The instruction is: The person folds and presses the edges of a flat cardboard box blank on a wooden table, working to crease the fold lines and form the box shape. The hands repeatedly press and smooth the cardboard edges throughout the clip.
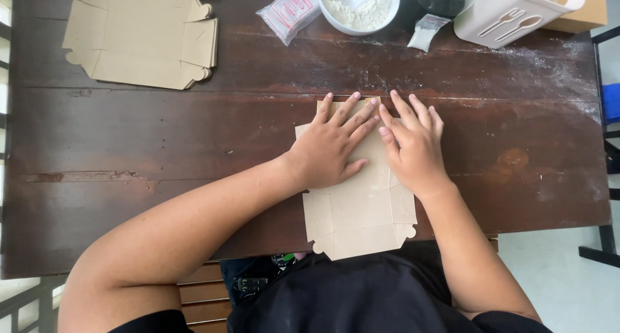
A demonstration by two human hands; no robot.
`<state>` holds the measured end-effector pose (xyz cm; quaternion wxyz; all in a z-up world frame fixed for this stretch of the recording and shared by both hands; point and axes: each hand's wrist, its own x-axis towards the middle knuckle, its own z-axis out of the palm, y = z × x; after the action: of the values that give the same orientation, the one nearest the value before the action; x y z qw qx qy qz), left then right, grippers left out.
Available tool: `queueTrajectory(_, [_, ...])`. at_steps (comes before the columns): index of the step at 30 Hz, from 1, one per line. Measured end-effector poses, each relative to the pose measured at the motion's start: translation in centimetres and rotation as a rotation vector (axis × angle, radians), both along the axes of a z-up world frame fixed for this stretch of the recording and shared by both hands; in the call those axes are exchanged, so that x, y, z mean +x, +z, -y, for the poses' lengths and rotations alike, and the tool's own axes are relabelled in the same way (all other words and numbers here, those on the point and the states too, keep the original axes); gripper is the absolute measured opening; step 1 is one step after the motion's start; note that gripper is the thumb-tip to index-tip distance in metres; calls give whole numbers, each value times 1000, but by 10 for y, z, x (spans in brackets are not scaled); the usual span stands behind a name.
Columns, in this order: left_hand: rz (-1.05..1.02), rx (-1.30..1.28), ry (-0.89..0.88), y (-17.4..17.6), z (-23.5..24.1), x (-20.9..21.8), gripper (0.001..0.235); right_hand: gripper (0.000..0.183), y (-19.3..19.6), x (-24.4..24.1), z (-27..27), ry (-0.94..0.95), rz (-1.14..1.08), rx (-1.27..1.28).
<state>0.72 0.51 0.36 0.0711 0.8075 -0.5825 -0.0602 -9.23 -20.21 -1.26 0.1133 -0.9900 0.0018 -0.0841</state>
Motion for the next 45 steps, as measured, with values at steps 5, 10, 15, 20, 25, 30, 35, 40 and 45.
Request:
queueTrajectory(5, [-2, 12, -5, -4, 1, -1, 77, 43, 10, 12, -6, -6, -60, 28])
queueTrajectory(10, [-5, 27, -4, -2, 1, 0, 76, 49, 9, 10, -6, -16, -72, 46])
queueTrajectory(15, [-16, 17, -10, 3, 0, 1, 77, 36, -6, -2, 1, -1, 56, -75])
queueTrajectory(20, [-10, -11, -3, -4, 1, 1, 78, 36, 4, 5, -6, -6, 24, -32])
queueTrajectory(25, [10, -14, -9, -4, 2, 1, 79, 39, -3, 11, 1, 16, 45, -46])
queueTrajectory(30, [-13, -8, -6, -2, 1, 1, 78, 28, -12, 3, 7, 9, 177, -72])
queueTrajectory(35, [-26, 1, -9, 1, 1, 1, 77, 25, -8, 4, 3, 0, 179, -64])
queueTrajectory(40, [-11, -2, -11, 0, 0, 0, 77, 32, 2, 8, -3, -4, 102, 1])
queueTrajectory(45, [-28, -15, -14, -2, 0, 0, 78, 38, 3, 9, -4, 5, 98, 36])
